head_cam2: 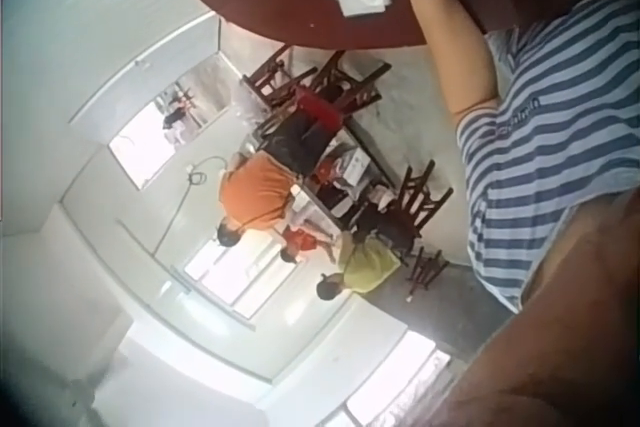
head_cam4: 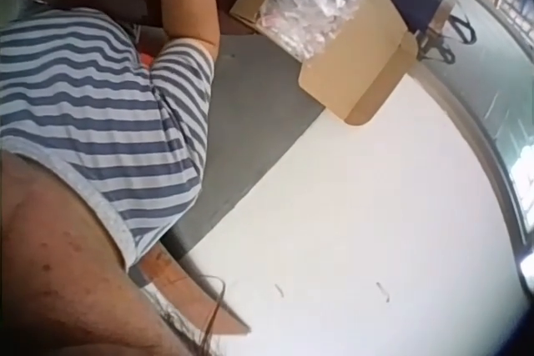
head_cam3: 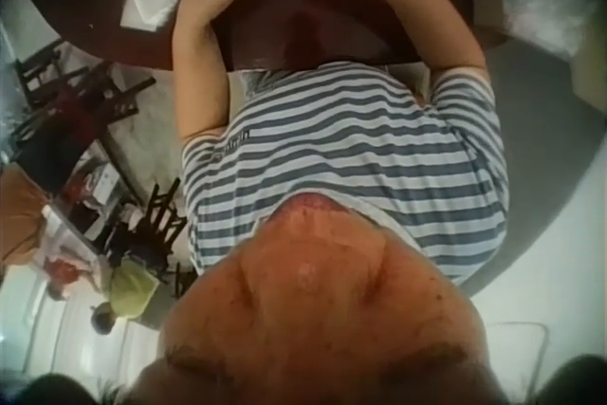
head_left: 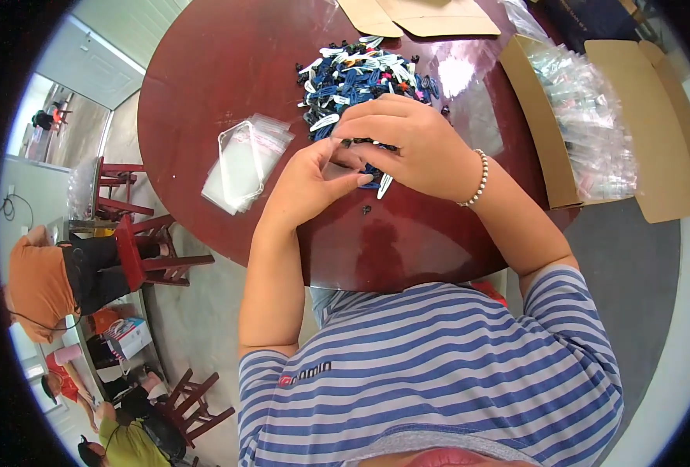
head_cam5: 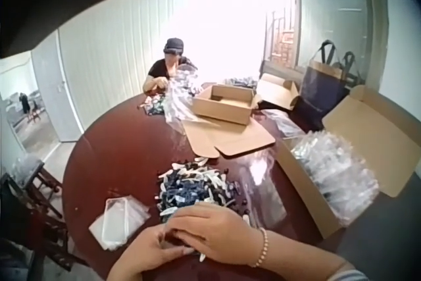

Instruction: The person packages hair clips by hand, picking them up from a pile and placing them into a plastic bag. Once the bag is filled, the person seals it and places it into a cardboard box.

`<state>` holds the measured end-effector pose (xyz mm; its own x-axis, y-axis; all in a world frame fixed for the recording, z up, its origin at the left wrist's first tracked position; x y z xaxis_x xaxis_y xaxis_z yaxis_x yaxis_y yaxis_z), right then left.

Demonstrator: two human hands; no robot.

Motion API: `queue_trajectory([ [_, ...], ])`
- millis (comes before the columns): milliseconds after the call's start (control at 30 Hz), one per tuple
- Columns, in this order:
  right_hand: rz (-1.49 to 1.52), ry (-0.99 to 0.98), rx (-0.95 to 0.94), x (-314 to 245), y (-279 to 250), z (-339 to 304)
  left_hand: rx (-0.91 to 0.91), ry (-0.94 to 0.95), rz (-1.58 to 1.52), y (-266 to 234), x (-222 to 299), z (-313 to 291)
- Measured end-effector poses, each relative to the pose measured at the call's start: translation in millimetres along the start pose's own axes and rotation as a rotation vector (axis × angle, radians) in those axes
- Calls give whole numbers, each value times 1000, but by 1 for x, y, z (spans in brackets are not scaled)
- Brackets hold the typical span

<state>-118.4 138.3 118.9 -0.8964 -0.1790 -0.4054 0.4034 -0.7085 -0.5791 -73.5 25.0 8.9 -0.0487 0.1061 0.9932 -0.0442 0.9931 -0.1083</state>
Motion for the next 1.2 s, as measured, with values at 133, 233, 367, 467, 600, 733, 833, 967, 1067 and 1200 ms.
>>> queue_trajectory([
  [133, 43, 32, -87, 3, 13, 5, 6, -62, -95, -2, 0, -2],
  [233, 67, 72, -110, 6, 18, 5, -7, -94, -188, -2, 2, -4],
  [367, 72, -4, -57, 6, 15, 3, -36, -68, -291, -1, 5, -2],
  [467, 66, 15, -90, 8, 19, -1, -43, -90, -132, -2, 0, -2],
  [600, 92, -13, -63, 9, 19, -5, -72, -63, -201, 2, 3, -1],
  [733, 157, 25, -80, 13, 16, -9, -62, 7, -206, 3, 2, 2],
  [833, 159, 72, -64, 15, 7, -6, -77, 45, -252, 4, 3, 4],
  [967, 92, 346, -9, 39, -19, -10, 12, -95, -202, -9, -8, 4],
  [1067, -13, 356, -251, 51, -12, -33, 43, -97, -155, -14, -11, 5],
  [1200, -176, 366, -574, 47, 8, -66, 131, -92, -297, -19, -9, 2],
])
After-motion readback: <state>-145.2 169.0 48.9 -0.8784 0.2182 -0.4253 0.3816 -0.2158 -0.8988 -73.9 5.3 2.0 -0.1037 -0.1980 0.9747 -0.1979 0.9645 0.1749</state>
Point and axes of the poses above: each hand's wrist, its own z-axis towards the middle knuckle, its own y-axis out of the palm, x = y × z, the point moved 8 cm from there along z, towards the middle knuckle
